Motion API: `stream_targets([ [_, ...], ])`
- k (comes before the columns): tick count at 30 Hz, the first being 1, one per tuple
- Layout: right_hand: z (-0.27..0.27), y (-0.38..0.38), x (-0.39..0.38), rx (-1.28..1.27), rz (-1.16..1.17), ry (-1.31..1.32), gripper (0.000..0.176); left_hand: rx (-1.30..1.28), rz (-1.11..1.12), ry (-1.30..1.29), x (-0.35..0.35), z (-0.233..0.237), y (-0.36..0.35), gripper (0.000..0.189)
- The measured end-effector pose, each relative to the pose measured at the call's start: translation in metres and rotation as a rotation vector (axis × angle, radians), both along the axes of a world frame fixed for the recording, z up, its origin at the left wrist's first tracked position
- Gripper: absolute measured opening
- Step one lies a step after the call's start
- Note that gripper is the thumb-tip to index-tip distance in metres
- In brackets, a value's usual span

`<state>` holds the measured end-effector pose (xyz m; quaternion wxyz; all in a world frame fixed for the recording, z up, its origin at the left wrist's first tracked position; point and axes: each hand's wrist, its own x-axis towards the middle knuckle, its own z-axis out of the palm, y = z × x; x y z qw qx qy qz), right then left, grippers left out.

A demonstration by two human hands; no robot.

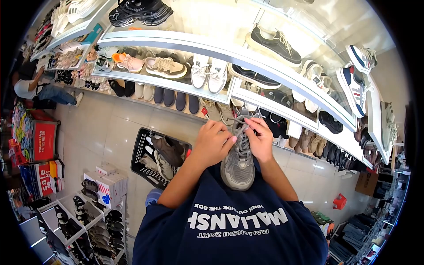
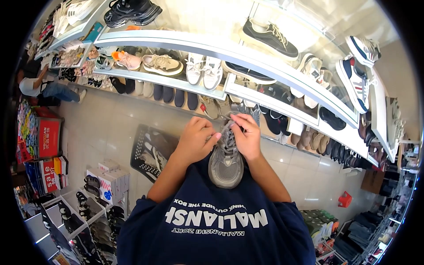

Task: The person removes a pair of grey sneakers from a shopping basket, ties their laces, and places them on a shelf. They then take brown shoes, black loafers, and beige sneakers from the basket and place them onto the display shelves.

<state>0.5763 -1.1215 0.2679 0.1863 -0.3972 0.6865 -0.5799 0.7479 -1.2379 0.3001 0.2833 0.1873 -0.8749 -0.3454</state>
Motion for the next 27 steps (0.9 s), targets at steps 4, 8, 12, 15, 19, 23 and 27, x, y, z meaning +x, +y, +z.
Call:
stream_targets([
  [4,0.004,-0.002,0.002,-0.018,0.019,-0.036,0.028,0.107,0.062,0.03,-0.009,-0.006,0.001,0.014],
  [8,-0.006,0.003,0.003,-0.1,-0.04,-0.177,0.034,0.245,-0.043,0.105,-0.018,-0.015,-0.001,0.016],
  [12,0.005,0.003,0.006,-0.185,-0.058,-0.359,0.041,0.249,-0.116,0.197,-0.03,-0.016,0.0,0.016],
  [15,0.015,0.004,0.009,-0.23,-0.03,-0.374,0.047,0.453,-0.111,0.234,-0.029,-0.012,-0.001,0.018],
  [19,0.033,0.008,0.016,-0.245,0.039,-0.186,0.054,0.739,-0.113,0.144,-0.027,0.0,-0.005,0.025],
  [23,0.056,0.018,0.01,-0.17,0.114,-0.134,0.061,0.726,-0.211,0.175,-0.031,0.01,-0.008,0.029],
  [27,0.072,0.026,0.001,-0.086,0.147,-0.073,0.059,0.563,-0.246,0.239,-0.033,0.019,-0.002,0.028],
])
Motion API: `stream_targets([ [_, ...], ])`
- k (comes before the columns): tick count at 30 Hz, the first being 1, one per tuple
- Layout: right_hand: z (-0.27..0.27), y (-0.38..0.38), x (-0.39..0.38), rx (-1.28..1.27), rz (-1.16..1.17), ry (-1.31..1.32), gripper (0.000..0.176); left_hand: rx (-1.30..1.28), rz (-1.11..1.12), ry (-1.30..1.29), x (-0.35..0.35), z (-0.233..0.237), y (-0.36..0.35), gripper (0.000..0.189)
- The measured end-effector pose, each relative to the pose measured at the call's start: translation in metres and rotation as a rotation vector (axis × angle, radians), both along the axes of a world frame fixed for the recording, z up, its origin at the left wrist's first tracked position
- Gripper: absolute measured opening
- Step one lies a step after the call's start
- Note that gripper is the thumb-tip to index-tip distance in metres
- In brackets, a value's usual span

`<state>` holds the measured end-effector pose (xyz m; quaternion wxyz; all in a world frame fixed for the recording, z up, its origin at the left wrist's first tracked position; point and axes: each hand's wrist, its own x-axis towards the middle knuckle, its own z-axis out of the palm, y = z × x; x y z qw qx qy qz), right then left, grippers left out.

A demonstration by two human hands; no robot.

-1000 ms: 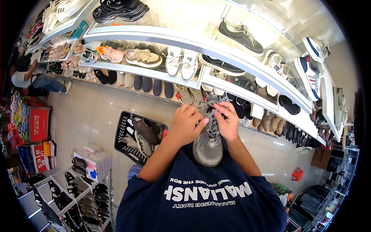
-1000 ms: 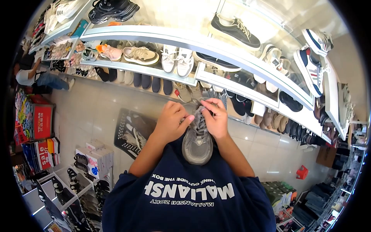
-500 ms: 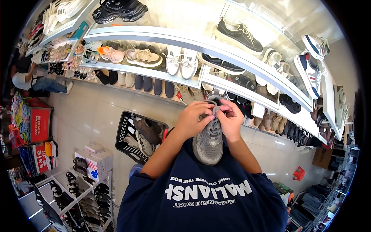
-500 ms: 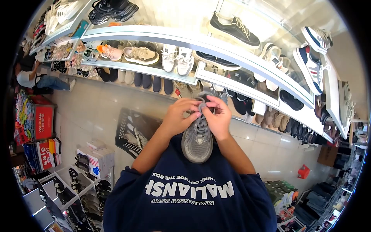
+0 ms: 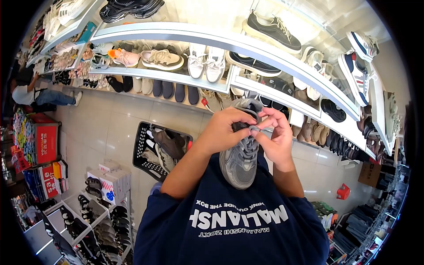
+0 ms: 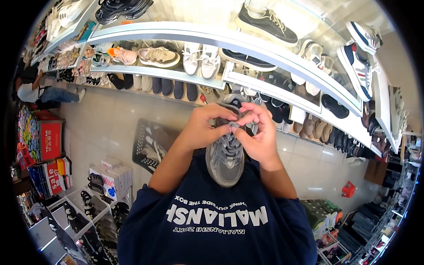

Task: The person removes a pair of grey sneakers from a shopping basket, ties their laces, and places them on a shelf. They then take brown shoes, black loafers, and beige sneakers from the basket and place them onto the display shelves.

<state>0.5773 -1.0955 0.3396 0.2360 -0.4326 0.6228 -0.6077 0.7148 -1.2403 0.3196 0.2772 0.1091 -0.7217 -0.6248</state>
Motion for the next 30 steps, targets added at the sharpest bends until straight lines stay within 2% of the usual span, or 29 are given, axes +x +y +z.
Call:
stream_targets([
  [6,0.027,0.006,0.0,0.178,0.042,0.287,0.056,-0.057,0.068,0.0,0.004,0.014,0.001,0.023],
  [9,0.024,0.006,0.007,0.172,0.037,0.0,0.056,-0.037,0.148,0.028,0.007,0.012,0.004,0.022],
  [13,0.027,-0.001,0.014,0.215,0.113,0.08,0.058,0.163,0.312,0.037,0.005,0.015,0.016,0.026],
  [16,0.021,-0.007,0.019,0.205,0.101,0.16,0.056,-0.145,0.416,0.013,0.003,0.022,0.018,0.021],
  [19,0.015,-0.01,0.019,0.171,0.077,0.224,0.053,-0.325,0.5,0.074,-0.001,0.013,0.021,0.021],
  [22,0.014,-0.01,0.015,0.145,0.075,0.215,0.049,-0.539,0.503,0.077,0.0,0.011,0.015,0.019],
  [25,0.015,-0.006,0.013,0.121,0.027,0.285,0.044,-0.53,0.437,0.106,0.0,0.013,0.01,0.017],
  [30,0.02,0.005,0.0,0.073,-0.059,0.353,0.034,-0.236,0.103,0.047,0.008,0.018,-0.013,0.019],
])
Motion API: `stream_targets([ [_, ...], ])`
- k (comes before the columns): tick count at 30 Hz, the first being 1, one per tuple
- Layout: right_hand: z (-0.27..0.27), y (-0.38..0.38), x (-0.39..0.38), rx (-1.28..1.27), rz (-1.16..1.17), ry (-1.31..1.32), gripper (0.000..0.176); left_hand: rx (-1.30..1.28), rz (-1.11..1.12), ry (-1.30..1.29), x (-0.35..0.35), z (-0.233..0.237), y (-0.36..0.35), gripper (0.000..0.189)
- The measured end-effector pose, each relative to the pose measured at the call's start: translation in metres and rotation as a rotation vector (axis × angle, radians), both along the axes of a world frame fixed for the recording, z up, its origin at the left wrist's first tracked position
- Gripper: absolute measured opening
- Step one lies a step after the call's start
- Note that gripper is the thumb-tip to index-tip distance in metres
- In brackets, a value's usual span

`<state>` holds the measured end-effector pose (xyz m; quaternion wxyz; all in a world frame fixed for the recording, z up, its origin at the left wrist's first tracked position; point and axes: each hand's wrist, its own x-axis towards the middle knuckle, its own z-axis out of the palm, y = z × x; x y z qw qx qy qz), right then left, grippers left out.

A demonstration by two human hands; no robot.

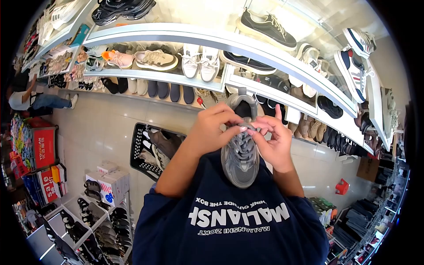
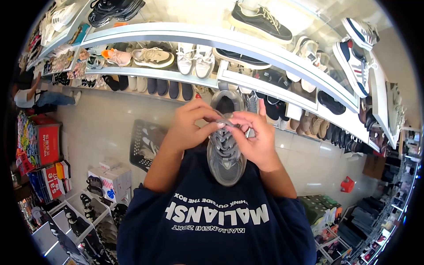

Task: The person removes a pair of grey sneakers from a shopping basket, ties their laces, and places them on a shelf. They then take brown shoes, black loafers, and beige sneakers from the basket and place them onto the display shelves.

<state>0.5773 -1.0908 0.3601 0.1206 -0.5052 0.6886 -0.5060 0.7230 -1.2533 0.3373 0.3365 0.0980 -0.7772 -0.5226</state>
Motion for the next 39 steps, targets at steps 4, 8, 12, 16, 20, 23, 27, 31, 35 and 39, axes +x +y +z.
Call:
stream_targets([
  [4,0.01,0.004,-0.005,-0.022,-0.031,0.216,0.019,0.002,-0.12,-0.045,-0.006,0.011,-0.006,0.02],
  [8,0.013,0.006,-0.016,-0.01,-0.025,0.219,0.016,0.012,-0.187,-0.03,-0.012,0.021,-0.002,0.022],
  [12,0.028,0.008,-0.02,0.061,0.036,0.433,0.013,-0.042,-0.242,-0.063,-0.014,0.027,-0.004,0.025],
  [16,0.042,0.014,-0.023,0.083,0.138,0.611,0.015,-0.127,-0.37,-0.176,-0.005,0.042,-0.019,0.024],
  [20,0.055,0.015,-0.022,0.086,0.244,0.722,0.015,-0.244,-0.498,-0.229,0.0,0.062,-0.029,0.024],
  [23,0.075,0.013,-0.024,0.108,0.322,0.823,0.01,-0.415,-0.52,-0.299,0.008,0.091,-0.035,0.023],
  [27,0.089,0.014,-0.024,0.156,0.372,0.901,0.009,-0.669,-0.458,-0.358,0.015,0.112,-0.033,0.021],
  [31,0.077,0.023,-0.031,0.167,0.383,0.909,0.012,-0.788,-0.399,-0.384,0.022,0.112,-0.032,0.019],
  [35,0.066,0.026,-0.031,0.2,0.384,0.726,0.012,-0.563,-0.449,-0.359,0.026,0.097,-0.022,0.021],
  [39,0.041,0.014,-0.038,0.18,0.346,0.238,0.013,-0.165,-0.512,-0.303,0.025,0.065,0.002,0.023],
])
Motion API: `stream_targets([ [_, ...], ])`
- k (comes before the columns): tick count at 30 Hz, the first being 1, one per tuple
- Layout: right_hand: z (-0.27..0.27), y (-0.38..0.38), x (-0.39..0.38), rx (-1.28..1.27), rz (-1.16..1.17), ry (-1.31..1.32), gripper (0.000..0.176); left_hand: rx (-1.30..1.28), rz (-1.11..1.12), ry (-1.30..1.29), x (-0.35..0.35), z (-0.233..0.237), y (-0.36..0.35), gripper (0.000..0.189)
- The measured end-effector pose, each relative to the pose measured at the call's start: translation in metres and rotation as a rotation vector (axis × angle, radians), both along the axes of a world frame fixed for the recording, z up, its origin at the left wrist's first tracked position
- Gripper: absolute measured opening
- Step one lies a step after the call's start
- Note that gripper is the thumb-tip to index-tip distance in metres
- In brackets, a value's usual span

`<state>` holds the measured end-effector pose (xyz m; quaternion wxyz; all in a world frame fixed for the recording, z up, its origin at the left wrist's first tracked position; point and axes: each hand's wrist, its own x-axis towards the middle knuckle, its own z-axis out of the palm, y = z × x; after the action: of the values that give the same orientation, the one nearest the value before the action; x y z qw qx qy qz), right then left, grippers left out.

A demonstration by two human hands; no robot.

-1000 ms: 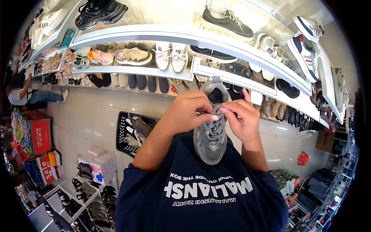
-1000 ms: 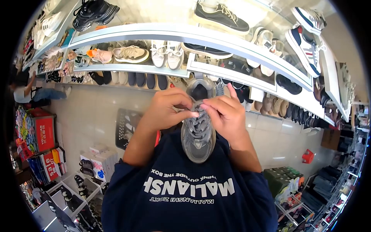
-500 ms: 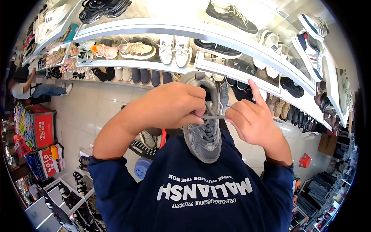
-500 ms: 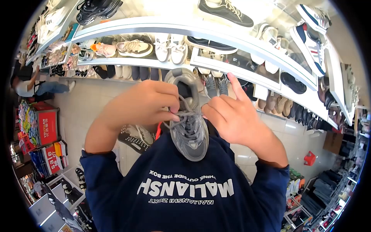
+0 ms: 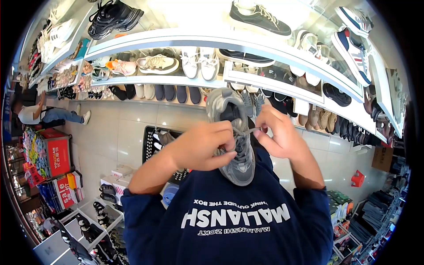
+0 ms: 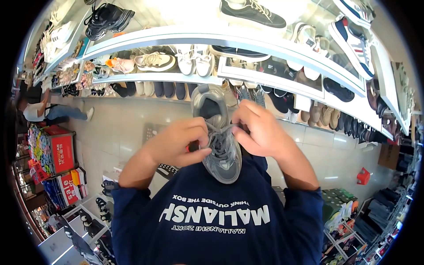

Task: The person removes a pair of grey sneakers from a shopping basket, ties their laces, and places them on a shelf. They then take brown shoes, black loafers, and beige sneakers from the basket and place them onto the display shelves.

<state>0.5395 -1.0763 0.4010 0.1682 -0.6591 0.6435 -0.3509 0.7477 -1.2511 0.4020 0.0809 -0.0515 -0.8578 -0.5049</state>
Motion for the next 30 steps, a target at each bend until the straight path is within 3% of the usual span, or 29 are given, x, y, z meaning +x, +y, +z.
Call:
stream_targets([
  [2,-0.024,-0.007,0.009,-0.026,-0.08,-0.294,0.014,0.066,0.076,0.008,0.001,-0.004,0.014,0.023],
  [3,-0.036,-0.013,0.011,-0.17,-0.08,-0.299,0.017,0.068,0.133,0.042,0.001,-0.009,0.02,0.023],
  [7,-0.065,-0.016,0.028,-0.273,-0.311,-0.464,0.017,0.003,0.341,0.098,-0.001,-0.017,0.049,0.022],
  [13,-0.067,-0.007,-0.004,-0.253,-0.279,-0.025,0.015,0.04,0.473,-0.073,-0.002,-0.024,0.058,0.02],
  [18,-0.071,0.016,-0.03,-0.251,-0.284,0.254,0.017,0.025,0.392,-0.114,-0.022,-0.03,0.063,0.02],
  [23,-0.072,0.043,-0.053,-0.28,-0.38,0.319,0.014,-0.014,0.323,-0.12,-0.053,-0.024,0.081,0.019],
  [30,-0.085,0.082,-0.08,-0.315,-0.425,0.271,0.023,-0.066,0.253,-0.122,-0.09,-0.021,0.103,0.02],
])
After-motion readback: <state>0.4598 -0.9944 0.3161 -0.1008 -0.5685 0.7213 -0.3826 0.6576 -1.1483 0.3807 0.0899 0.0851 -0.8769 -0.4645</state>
